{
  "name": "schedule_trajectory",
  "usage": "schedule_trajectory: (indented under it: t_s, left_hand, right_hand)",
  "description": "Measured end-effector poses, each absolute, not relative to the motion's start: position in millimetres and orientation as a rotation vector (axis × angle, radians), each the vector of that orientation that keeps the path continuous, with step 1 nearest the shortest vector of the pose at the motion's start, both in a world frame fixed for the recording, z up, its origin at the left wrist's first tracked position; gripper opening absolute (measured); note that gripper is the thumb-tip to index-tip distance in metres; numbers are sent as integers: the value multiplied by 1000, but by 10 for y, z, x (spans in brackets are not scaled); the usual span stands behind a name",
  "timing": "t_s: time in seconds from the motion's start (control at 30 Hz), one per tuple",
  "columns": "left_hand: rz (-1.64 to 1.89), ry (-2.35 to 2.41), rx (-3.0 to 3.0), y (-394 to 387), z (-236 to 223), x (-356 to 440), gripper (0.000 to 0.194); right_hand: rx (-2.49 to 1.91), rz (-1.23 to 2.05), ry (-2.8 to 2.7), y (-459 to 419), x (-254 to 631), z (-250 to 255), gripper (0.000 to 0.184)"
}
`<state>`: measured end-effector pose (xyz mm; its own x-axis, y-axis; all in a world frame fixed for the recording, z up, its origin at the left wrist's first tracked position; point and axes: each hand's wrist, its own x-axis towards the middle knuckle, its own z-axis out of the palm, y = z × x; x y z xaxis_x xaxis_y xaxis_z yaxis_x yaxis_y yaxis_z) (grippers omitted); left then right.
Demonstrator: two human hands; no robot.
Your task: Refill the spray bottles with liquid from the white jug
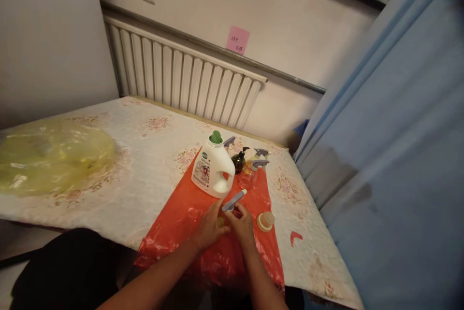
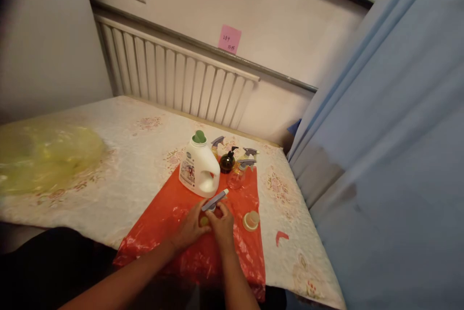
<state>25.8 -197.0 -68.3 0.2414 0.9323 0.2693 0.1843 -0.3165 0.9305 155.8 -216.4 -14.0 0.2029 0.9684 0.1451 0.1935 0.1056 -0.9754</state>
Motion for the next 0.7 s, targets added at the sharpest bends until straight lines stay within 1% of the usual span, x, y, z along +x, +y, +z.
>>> schedule_trajectory:
  t_s: [0.03,0.07,0.1,0.17,0.27,0.3,0.4,0.57,0.63,0.7]
  left_hand:
    - [1110,1095,1682,-1975,-750,255,84]
    - [1090,1128,1676,-1979,-806,248,89]
    - [1072,1142,1679,-1982,-844,238,89]
    - [1054,1130,1695,-1982,-856,209,81]
    - [1041,1096,1716,-1991,-724,153,65]
    - [1041,1082,1712,-2003,-656,133,64]
    - [1033,964,1622,-2081,-436,76,70]
    - [1013,654,1216,-2283,-143,21,75]
    - [1034,540,1002,-2357,-60,23,71]
    - [1055,427,815,-2414,-3,39,56]
  right_hand:
    - [-1341,865,-1231,-2163,1557,-142,23]
    - [-1341,867,-1230,-2162,1557,-142,23]
    - [-1340,872,-1228,-2160,1556,-138,23]
    - [-1332,887,-1215,-2156,1552,-113,22]
    - [-1301,915,-1183,-2152,1547,-25,20]
    - [-1288,923,-1170,-2152,1548,16,18]
    - [-1234,959,-1121,-2156,1556,149,17]
    - [-1098,1089,-999,-2192,1529,380,28]
    - [-1042,1124,-937,-2215,1505,474,29]
    - [-996,1136,-882,-2241,1481,558,28]
